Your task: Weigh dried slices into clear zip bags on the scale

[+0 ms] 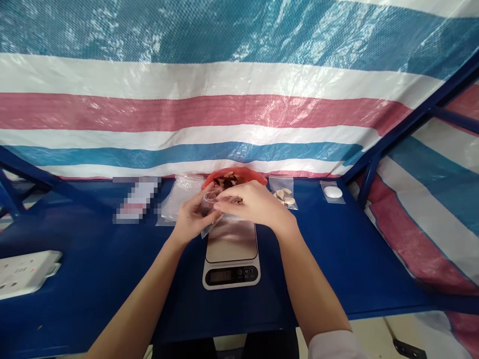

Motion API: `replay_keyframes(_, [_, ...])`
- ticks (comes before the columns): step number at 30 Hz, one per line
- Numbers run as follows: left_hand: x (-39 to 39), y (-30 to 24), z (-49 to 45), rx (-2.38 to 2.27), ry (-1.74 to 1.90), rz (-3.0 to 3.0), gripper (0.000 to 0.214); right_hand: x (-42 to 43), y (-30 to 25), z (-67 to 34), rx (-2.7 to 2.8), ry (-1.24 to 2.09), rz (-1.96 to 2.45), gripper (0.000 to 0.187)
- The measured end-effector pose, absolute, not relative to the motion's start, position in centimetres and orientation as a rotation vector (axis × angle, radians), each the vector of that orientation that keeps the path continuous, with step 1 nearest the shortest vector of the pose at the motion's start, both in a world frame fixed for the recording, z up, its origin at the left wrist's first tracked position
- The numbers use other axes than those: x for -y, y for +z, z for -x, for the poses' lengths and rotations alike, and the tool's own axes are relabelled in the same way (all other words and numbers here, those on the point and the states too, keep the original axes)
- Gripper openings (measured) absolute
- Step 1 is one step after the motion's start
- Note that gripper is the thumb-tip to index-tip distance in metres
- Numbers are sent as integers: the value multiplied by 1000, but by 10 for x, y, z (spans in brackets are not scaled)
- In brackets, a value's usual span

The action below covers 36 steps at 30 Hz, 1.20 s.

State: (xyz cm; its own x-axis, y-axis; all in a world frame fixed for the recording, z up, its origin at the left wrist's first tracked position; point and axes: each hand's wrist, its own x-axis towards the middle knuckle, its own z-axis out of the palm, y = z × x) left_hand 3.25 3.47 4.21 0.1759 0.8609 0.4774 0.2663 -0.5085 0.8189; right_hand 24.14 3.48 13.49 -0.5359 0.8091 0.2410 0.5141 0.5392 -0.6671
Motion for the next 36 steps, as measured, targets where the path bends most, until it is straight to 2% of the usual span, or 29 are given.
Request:
replay_keyframes(5, [-34,45,-41,-998,1277,-2047,68,-25,121,-246,2245,632,1157,19])
replay_keyframes(9, [-25,48,-44,-990,1254,-2190,75,-14,102,-259,2119,691,1143,25])
replay_keyframes(15, [3,35,-29,-1157,1156,-2273,60,7,56,-283,1858,801,1117,21])
replay_keyframes(20, [16,18,-23,-1228,1041,-2403,61,17,28,-295,1755,782,1222,22])
replay_keyframes(27, [11,15,-31,-1196,1015,-2393,56,22,19,-297,1668,762,1273,26])
replay_keyframes(31, [12,21,-23,-1262,1140,-2274,52,22,18,-305,1505,804,1275,37])
replay_keyframes(34, [11,24,-4,-1393,1238,-2209,49,19,14,-317,1405,663,1374,43])
replay_keyframes(36, [7,22,9,-1491,1219,-2228,48,17,11,-324,1529,458,1470,37])
